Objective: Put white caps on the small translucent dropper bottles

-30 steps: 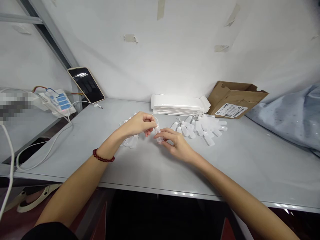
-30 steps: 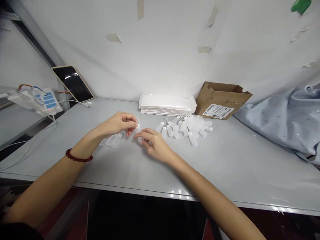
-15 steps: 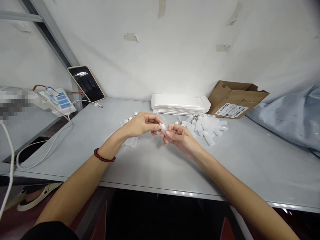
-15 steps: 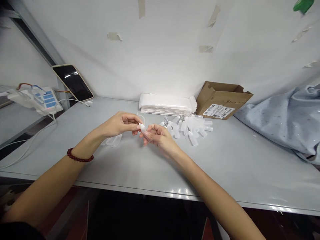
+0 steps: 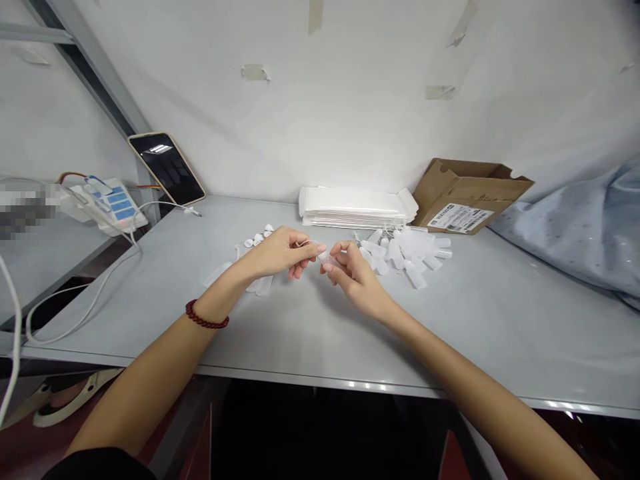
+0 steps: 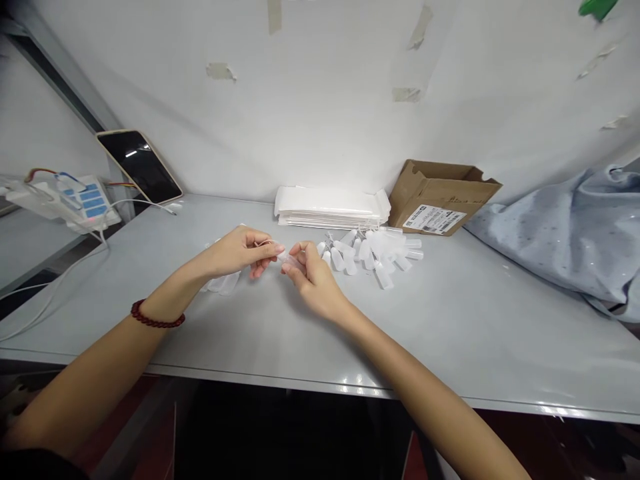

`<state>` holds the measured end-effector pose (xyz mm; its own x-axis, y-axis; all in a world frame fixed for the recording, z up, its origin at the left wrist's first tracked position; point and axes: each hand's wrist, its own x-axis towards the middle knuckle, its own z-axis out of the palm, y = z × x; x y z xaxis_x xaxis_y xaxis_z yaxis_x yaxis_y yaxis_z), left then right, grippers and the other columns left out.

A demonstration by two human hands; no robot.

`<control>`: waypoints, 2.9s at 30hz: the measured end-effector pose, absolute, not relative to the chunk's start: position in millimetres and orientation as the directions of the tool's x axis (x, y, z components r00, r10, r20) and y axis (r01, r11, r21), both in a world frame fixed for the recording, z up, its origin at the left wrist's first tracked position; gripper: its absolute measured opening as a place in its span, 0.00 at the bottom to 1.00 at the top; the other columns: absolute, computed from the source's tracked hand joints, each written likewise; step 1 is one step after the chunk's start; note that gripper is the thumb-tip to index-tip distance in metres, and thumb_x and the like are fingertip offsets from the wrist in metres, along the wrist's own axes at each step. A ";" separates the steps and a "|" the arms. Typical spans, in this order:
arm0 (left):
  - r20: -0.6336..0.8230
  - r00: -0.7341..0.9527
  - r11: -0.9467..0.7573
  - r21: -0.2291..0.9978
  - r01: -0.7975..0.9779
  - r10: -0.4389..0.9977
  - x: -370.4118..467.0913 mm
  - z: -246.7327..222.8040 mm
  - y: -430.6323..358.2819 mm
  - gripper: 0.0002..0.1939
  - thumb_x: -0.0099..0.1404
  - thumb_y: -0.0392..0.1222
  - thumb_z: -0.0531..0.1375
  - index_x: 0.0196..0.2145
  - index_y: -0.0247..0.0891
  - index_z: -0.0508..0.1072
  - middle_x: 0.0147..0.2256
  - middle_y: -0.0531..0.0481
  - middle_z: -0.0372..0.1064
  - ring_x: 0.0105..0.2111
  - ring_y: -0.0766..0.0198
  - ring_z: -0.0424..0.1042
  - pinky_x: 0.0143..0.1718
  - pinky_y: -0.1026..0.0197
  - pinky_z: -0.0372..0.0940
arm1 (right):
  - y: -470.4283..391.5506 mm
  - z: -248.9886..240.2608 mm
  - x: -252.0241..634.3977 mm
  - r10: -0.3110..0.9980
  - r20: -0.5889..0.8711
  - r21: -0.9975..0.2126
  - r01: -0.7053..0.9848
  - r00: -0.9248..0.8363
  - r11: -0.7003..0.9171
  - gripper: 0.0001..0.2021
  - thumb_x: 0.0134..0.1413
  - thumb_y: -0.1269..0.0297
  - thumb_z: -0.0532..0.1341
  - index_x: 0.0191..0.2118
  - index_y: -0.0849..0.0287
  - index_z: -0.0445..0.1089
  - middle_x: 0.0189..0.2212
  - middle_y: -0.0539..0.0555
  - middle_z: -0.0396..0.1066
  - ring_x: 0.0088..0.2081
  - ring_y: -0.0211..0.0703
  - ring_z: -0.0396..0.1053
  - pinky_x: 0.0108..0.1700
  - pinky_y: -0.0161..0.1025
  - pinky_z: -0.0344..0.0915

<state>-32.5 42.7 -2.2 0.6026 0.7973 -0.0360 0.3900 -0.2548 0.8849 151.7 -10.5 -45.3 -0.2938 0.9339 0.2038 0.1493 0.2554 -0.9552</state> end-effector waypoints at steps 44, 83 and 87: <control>0.086 0.700 -0.309 0.930 0.199 0.709 -26.0 -11.7 43.4 0.18 0.63 0.43 0.56 0.17 0.37 0.62 0.21 0.54 0.58 0.25 0.68 0.60 0.30 0.63 0.59 | -12.9 -27.4 161.9 0.843 -0.068 -0.910 -0.312 -0.534 -0.272 0.11 0.59 0.59 0.59 0.35 0.54 0.54 0.25 0.45 0.61 0.19 0.27 0.43 0.23 0.31 0.42; 0.088 0.662 -0.227 0.966 0.127 0.744 -19.7 -18.6 42.1 0.18 0.61 0.49 0.60 0.19 0.35 0.70 0.24 0.51 0.70 0.24 0.69 0.66 0.31 0.64 0.64 | -9.1 -24.2 165.8 0.784 -0.114 -0.842 -0.359 -0.610 -0.402 0.13 0.61 0.55 0.56 0.32 0.60 0.62 0.20 0.42 0.46 0.18 0.27 0.34 0.17 0.28 0.36; 0.038 0.567 -0.160 0.973 0.167 0.823 -23.5 -15.2 46.7 0.15 0.62 0.48 0.59 0.25 0.35 0.74 0.23 0.52 0.68 0.24 0.68 0.66 0.30 0.63 0.63 | 3.3 -21.5 182.4 0.920 -0.101 -0.903 -0.353 -0.380 -0.245 0.18 0.56 0.55 0.60 0.27 0.56 0.50 0.20 0.42 0.47 0.18 0.29 0.37 0.20 0.30 0.38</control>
<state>-23.5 46.7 -15.2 0.5675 0.8225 0.0380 0.1667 -0.1600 0.9729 182.4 3.3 -21.5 -0.3796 0.9197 -0.1008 -0.3532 -0.2448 -0.9029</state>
